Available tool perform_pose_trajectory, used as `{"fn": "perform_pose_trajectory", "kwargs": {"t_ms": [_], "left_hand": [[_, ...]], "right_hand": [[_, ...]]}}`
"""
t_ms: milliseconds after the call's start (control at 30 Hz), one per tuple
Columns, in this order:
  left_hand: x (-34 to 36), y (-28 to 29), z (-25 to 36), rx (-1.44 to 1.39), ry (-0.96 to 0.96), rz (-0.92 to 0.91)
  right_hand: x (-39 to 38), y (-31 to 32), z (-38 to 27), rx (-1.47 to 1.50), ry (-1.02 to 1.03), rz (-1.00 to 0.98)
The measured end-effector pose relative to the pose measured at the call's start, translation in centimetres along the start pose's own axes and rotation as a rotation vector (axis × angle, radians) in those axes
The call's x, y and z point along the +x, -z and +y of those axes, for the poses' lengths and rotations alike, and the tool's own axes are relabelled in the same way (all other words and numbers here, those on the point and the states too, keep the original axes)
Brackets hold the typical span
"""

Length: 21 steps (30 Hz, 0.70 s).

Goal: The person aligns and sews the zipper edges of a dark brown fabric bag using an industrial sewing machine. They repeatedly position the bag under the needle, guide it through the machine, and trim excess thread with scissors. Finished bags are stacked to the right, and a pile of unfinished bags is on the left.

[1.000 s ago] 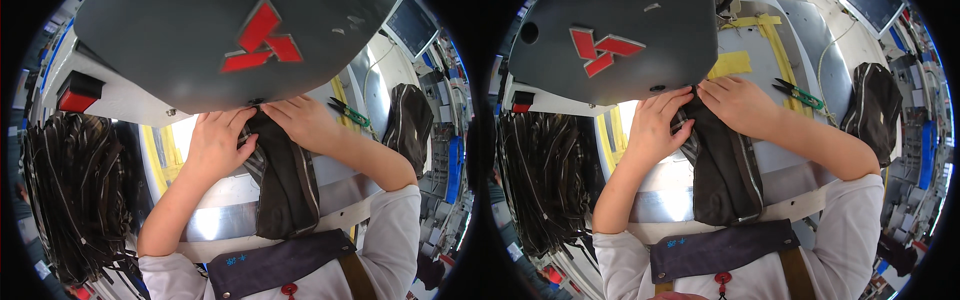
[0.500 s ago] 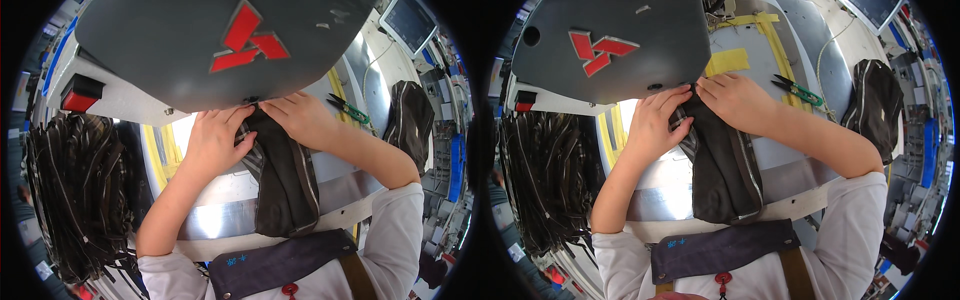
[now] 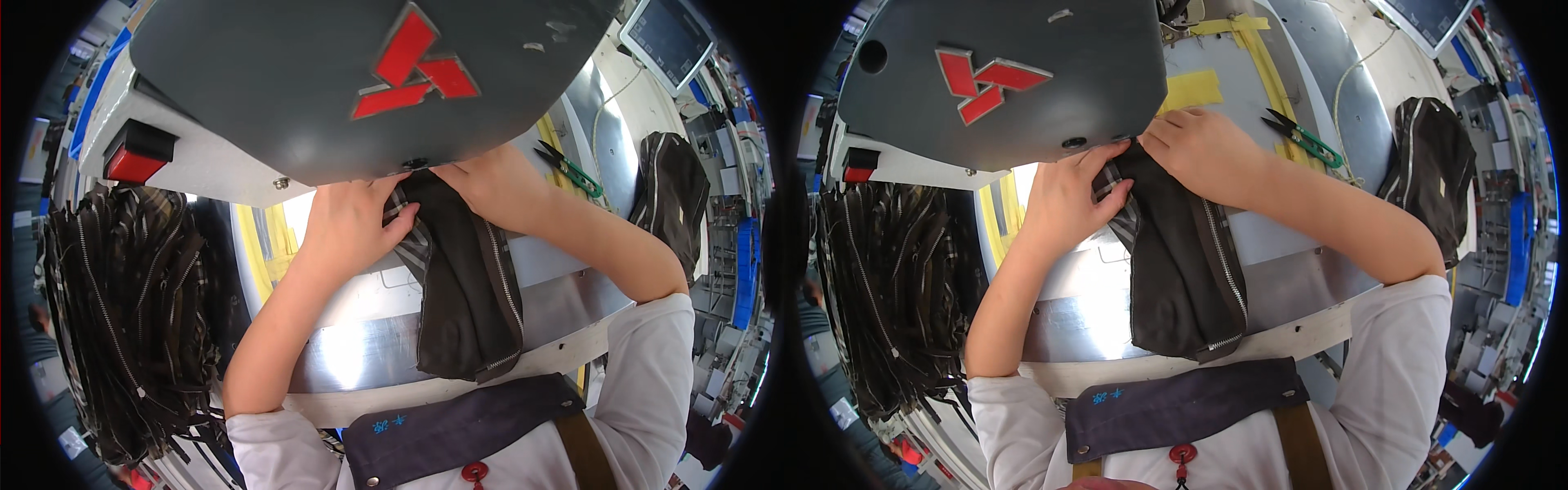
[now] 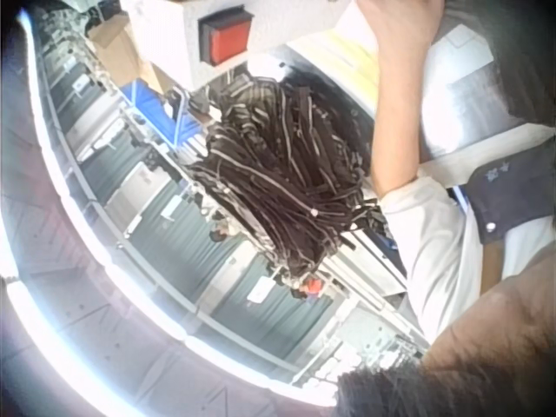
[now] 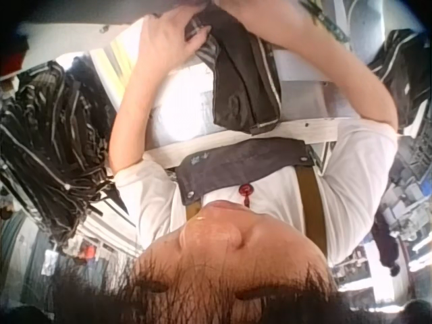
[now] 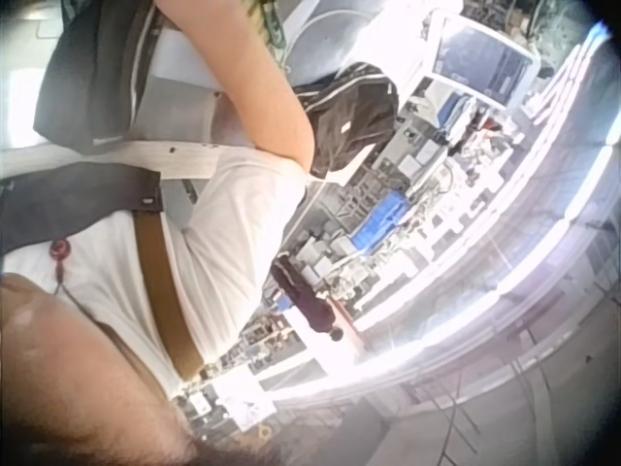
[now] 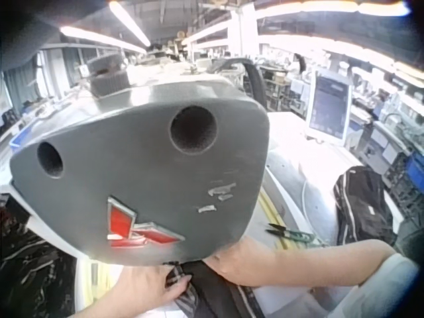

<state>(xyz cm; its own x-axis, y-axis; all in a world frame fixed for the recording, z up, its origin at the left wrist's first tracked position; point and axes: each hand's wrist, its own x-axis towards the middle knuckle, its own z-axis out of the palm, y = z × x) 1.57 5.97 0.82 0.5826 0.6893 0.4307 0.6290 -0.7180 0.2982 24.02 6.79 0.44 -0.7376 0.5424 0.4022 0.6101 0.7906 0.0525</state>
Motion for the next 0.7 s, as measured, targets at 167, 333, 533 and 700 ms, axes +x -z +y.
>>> {"fn": "perform_pose_trajectory", "kwargs": {"t_ms": [167, 333, 533, 700], "left_hand": [[-0.3, 0.0, 0.3, -0.094, 0.106, -0.053], [-0.3, -0.2, 0.3, -0.100, 0.115, -0.055], [-0.4, 0.0, 0.4, -0.018, 0.077, -0.014], [-0.9, 0.1, 0.8, -0.068, 0.026, -0.031]], "right_hand": [[-0.2, 0.1, -0.3, 0.002, -0.001, 0.026], [-0.1, 0.2, -0.3, 0.015, -0.003, 0.025], [-0.1, 0.5, -0.5, 0.024, -0.020, -0.028], [-1.0, 0.6, -1.2, 0.019, -0.029, -0.034]]}}
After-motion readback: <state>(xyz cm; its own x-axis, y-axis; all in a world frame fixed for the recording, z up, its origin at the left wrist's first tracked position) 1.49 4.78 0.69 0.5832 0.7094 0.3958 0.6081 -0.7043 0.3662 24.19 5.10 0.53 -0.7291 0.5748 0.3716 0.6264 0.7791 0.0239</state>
